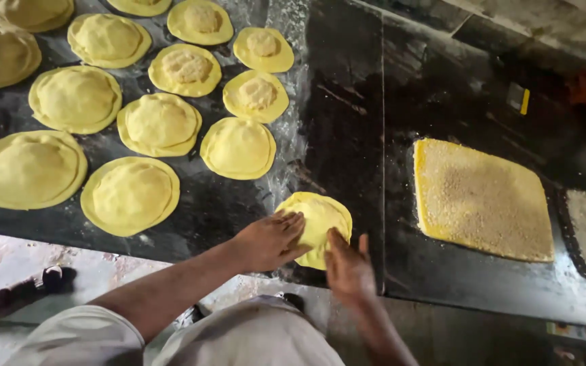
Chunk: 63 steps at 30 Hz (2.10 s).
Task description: The recorder and coworkers prepare filled dough discs by adding filling and crimping the edges for baking.
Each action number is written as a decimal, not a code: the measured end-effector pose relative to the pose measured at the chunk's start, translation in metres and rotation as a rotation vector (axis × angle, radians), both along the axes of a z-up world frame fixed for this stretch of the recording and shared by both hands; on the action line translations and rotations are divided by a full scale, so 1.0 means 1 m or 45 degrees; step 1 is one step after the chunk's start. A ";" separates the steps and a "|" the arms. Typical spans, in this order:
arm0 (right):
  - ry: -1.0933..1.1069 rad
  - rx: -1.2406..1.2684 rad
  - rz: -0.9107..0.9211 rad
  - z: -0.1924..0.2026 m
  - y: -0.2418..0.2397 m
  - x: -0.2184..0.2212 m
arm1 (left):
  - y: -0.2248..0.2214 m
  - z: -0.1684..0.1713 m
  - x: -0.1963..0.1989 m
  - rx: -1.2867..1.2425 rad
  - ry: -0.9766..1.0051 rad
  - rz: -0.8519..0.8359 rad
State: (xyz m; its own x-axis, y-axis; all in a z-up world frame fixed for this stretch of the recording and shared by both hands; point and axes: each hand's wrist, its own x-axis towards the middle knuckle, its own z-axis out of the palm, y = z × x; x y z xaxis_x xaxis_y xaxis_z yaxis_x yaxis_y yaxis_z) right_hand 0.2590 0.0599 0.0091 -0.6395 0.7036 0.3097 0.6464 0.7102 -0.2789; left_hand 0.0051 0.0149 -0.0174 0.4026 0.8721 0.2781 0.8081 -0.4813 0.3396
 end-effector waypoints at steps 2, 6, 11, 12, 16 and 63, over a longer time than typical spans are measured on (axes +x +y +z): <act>-0.018 0.169 0.107 -0.009 0.007 0.004 | 0.000 0.008 0.001 0.091 -0.020 0.045; -0.229 -0.358 -0.122 0.012 0.019 0.009 | 0.007 0.032 0.001 -0.181 0.159 -0.045; -0.018 0.234 0.188 -0.030 0.036 0.010 | 0.034 -0.015 -0.002 0.559 0.220 -0.147; -0.067 0.091 0.147 -0.027 0.038 0.013 | 0.037 -0.013 -0.002 0.432 0.114 -0.069; -0.544 -0.488 -0.204 0.052 0.045 -0.018 | 0.039 0.024 0.000 -0.144 0.482 -0.179; -0.013 -0.190 0.390 -0.027 0.105 0.002 | 0.040 -0.006 0.001 0.233 -0.031 0.035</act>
State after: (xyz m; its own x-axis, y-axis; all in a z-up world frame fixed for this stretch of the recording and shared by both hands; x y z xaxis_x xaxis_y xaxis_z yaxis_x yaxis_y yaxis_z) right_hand 0.2607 0.1652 -0.0184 -0.8307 0.5155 0.2100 0.4127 0.8236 -0.3891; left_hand 0.0061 0.0551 -0.0235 0.3707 0.8166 0.4425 0.8143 -0.5149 0.2679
